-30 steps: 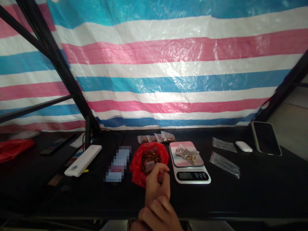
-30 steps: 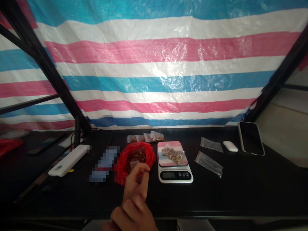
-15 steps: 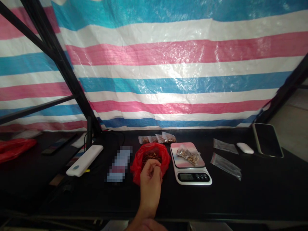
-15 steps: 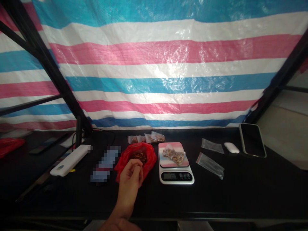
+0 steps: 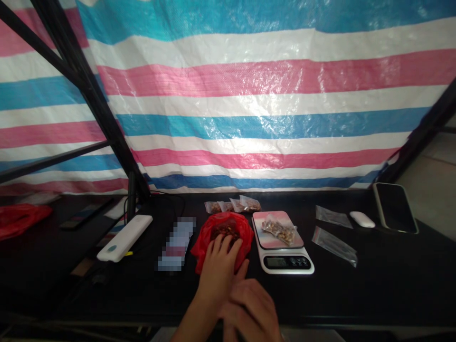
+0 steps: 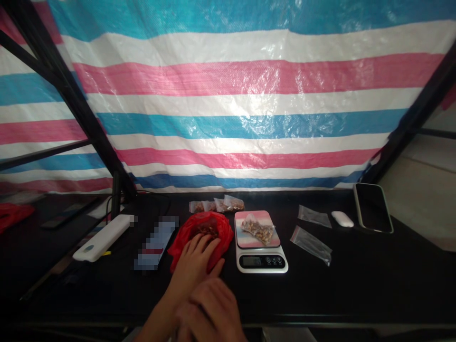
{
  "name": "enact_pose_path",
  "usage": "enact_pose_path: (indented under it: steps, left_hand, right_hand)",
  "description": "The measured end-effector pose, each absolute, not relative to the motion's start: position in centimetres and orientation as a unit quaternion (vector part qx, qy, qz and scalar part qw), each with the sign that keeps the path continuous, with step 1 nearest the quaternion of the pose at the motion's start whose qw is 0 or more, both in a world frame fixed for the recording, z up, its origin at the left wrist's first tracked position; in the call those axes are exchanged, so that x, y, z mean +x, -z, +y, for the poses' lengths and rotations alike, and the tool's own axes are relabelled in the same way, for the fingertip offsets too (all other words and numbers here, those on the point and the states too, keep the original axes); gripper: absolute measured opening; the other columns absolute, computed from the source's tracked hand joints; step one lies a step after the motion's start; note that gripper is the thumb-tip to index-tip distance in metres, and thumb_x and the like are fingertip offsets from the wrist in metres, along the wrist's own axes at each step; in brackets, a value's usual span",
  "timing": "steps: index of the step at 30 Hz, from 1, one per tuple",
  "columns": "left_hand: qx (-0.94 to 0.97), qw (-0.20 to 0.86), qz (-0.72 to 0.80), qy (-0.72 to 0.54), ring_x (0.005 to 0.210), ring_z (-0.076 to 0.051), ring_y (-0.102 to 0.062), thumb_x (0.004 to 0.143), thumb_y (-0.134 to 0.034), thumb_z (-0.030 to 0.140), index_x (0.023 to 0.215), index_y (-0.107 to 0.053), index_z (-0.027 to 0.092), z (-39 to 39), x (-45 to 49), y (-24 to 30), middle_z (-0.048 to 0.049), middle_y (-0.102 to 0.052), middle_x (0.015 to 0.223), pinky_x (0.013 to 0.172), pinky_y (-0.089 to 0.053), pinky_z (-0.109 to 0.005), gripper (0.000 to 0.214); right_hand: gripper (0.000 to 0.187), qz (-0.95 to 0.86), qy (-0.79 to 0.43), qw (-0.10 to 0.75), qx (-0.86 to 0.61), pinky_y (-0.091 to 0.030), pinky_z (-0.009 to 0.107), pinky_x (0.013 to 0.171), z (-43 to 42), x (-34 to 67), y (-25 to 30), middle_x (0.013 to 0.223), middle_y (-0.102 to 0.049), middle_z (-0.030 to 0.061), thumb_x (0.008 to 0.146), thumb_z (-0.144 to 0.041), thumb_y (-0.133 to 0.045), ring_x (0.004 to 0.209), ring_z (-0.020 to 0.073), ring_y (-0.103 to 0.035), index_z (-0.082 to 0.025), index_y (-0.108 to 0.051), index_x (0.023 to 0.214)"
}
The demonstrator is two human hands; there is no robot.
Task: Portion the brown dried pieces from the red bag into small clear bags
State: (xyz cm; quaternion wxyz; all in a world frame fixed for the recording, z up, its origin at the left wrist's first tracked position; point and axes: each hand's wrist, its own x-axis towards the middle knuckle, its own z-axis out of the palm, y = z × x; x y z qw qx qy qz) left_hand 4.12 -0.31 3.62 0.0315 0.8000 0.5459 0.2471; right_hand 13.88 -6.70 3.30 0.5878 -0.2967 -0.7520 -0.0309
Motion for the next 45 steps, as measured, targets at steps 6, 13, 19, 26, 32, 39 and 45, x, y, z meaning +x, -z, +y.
enact_pose_path:
  steps: [6, 13, 19, 26, 32, 39, 45]
  left_hand:
    - [0.781, 0.021, 0.581, -0.227, 0.116, -0.032, -0.061, 0.088, -0.053, 0.014, 0.108, -0.073, 0.025, -2.2, 2.7, -3.6, -0.0054, -0.074, 0.110, 0.101, -0.047, -0.050, 0.031]
    - [0.761, -0.083, 0.545, -0.342, 0.096, -0.030, -0.065, 0.084, -0.048, 0.011, 0.102, -0.072, 0.023, -4.3, 2.4, 0.1, -0.0063, -0.074, 0.097, 0.086, -0.048, -0.046, 0.032]
    - [0.740, -0.090, 0.544, -0.385, 0.110, -0.031, -0.064, 0.081, -0.051, 0.011, 0.119, -0.069, 0.023, -3.9, 4.1, 0.8, -0.0103, -0.073, 0.116, 0.092, -0.051, -0.046, 0.044]
    - [0.738, -0.054, 0.576, -0.347, 0.127, -0.038, -0.055, 0.079, -0.057, 0.013, 0.138, -0.061, 0.019, -3.4, 5.1, 1.1, -0.0154, -0.064, 0.136, 0.101, -0.051, -0.053, 0.059]
    - [0.731, -0.008, 0.613, -0.301, 0.133, -0.040, -0.051, 0.082, -0.060, 0.013, 0.142, -0.059, 0.018, -2.6, 5.4, 0.7, -0.0167, -0.060, 0.143, 0.109, -0.046, -0.056, 0.060]
    - [0.729, 0.010, 0.619, -0.291, 0.133, -0.039, -0.052, 0.083, -0.060, 0.012, 0.139, -0.061, 0.020, -2.3, 5.7, 0.5, -0.0155, -0.063, 0.140, 0.110, -0.046, -0.056, 0.057]
    - [0.733, -0.025, 0.587, -0.342, 0.120, -0.035, -0.058, 0.078, -0.066, 0.016, 0.130, -0.065, 0.023, -1.9, 6.2, 0.1, -0.0123, -0.068, 0.127, 0.103, -0.049, -0.053, 0.053]
  right_hand:
    - [0.024, -0.698, 0.075, 0.590, -0.399, -0.048, 0.030, 0.069, -4.8, 20.2, -6.2, 0.081, -0.065, 0.0021, 0.090, -0.004, -0.053, 0.075, 0.0159, -0.062, -0.022, -0.065, 0.098]
    - [0.016, -0.729, 0.173, 0.392, -0.534, -0.039, 0.039, 0.076, 1.4, 22.3, -9.4, 0.088, -0.072, 0.0051, 0.093, -0.016, -0.058, 0.085, 0.0241, -0.061, -0.023, -0.073, 0.094]
    - [0.024, -0.846, 0.196, 0.054, -0.492, -0.039, 0.042, 0.084, 7.3, 19.5, -10.2, 0.096, -0.076, 0.0142, 0.083, -0.005, -0.061, 0.103, 0.0317, -0.060, -0.019, -0.079, 0.077]
    - [0.032, -0.861, 0.192, -0.008, -0.470, -0.039, 0.043, 0.085, 9.2, 17.8, -8.6, 0.088, -0.079, 0.0167, 0.082, 0.002, -0.056, 0.102, 0.0307, -0.063, -0.017, -0.082, 0.082]
    - [0.028, -0.865, 0.182, -0.035, -0.467, -0.038, 0.041, 0.086, 9.4, 18.0, -8.4, 0.096, -0.079, 0.0161, 0.086, -0.004, -0.057, 0.104, 0.0299, -0.062, -0.016, -0.082, 0.086]
    - [0.018, -0.869, 0.166, -0.062, -0.462, -0.037, 0.038, 0.089, 9.8, 18.0, -10.0, 0.097, -0.078, 0.0149, 0.084, -0.009, -0.066, 0.107, 0.0285, -0.060, -0.017, -0.081, 0.086]
    - [0.021, -0.871, 0.159, -0.014, -0.465, -0.035, 0.041, 0.091, 9.0, 17.9, -14.1, 0.109, -0.072, 0.0166, 0.090, -0.012, -0.059, 0.112, 0.0317, -0.055, -0.016, -0.079, 0.096]
